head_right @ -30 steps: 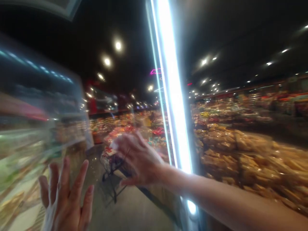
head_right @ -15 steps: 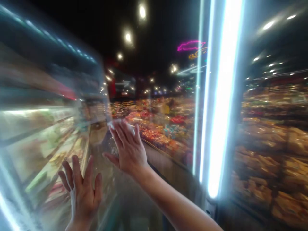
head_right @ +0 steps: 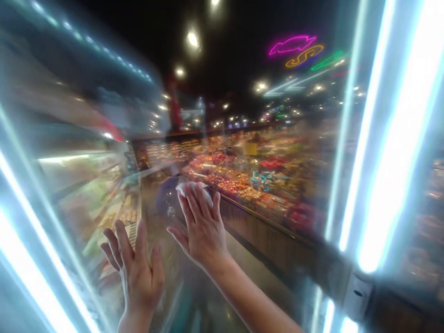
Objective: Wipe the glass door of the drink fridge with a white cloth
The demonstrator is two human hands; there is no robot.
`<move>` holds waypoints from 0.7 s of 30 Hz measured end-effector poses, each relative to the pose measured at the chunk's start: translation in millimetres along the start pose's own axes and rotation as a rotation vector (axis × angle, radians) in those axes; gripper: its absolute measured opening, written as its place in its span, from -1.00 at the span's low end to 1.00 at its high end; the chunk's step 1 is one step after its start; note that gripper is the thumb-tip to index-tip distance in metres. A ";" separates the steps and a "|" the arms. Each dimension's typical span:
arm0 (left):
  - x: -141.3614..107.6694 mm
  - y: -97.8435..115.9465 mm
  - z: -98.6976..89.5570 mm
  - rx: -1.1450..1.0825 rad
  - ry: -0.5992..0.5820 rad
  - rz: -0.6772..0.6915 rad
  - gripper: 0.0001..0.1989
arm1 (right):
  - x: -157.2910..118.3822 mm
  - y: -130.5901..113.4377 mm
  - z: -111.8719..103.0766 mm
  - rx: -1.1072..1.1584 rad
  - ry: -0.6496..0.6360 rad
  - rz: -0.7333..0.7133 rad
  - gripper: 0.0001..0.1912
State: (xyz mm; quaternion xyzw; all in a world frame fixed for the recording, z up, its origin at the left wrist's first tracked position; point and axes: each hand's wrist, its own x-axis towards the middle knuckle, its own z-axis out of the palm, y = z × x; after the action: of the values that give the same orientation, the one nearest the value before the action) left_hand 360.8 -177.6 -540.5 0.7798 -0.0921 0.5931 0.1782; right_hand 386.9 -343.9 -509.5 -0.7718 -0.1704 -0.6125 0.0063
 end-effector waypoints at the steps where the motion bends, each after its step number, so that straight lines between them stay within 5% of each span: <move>1: -0.5 -5.8 -2.6 -0.004 0.002 -0.003 -0.11 | -9.5 -8.4 3.6 -0.008 0.012 -0.008 -0.08; 4: -5.5 -26.8 -7.8 -0.015 -0.004 -0.016 -0.13 | -19.4 -36.4 15.6 -0.024 0.036 -0.012 -0.14; 8: -10.5 -53.4 -7.2 -0.010 -0.029 -0.054 -0.13 | 25.4 -62.6 21.8 -0.031 0.019 0.018 -0.21; 11: -11.9 -65.8 -5.1 -0.016 -0.057 -0.047 -0.13 | 18.5 -70.7 25.3 -0.040 0.020 0.009 -0.20; 15: -13.7 -67.9 -2.5 -0.028 -0.076 -0.038 -0.13 | -29.3 -66.6 29.1 -0.070 0.035 -0.004 -0.13; 21: -6.7 -42.6 4.9 -0.098 -0.055 0.003 -0.08 | 3.4 -31.5 13.1 -0.127 -0.004 0.095 -0.17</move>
State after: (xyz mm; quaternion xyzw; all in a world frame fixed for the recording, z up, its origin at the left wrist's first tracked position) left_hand 378.4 -140.8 -555.2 0.7860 -0.1270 0.5664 0.2126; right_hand 391.4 -310.5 -515.8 -0.7793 -0.0943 -0.6194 -0.0139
